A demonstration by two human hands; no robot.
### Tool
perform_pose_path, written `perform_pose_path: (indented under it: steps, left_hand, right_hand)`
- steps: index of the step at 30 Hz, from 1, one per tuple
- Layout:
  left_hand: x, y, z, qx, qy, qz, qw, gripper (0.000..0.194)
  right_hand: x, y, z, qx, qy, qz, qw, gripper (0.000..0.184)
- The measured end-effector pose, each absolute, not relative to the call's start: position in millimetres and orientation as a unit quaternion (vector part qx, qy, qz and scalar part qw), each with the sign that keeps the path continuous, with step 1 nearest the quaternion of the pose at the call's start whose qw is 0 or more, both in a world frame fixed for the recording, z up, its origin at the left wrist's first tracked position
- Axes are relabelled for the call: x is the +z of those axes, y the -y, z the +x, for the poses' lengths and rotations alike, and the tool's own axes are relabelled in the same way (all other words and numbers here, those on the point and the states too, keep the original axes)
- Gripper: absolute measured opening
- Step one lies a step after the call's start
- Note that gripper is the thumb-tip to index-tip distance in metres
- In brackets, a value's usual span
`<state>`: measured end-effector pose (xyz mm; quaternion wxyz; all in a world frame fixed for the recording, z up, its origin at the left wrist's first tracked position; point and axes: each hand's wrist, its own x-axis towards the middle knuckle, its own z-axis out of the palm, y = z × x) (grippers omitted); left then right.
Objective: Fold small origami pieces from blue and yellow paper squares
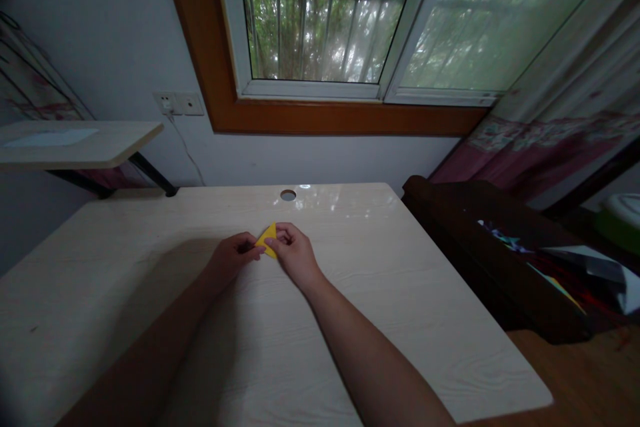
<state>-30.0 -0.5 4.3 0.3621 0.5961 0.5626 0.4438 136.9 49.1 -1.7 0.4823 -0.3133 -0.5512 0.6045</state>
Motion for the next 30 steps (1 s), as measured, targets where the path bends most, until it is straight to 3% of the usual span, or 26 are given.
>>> perform_pose_path:
  steps: [30]
  left_hand:
    - [6.9, 1.2, -30.1, 0.47, -0.54, 0.588, 0.378, 0.02]
  right_hand:
    - [-3.5, -52.5, 137.6, 0.639, 0.529, -0.298, 0.471, 0.034]
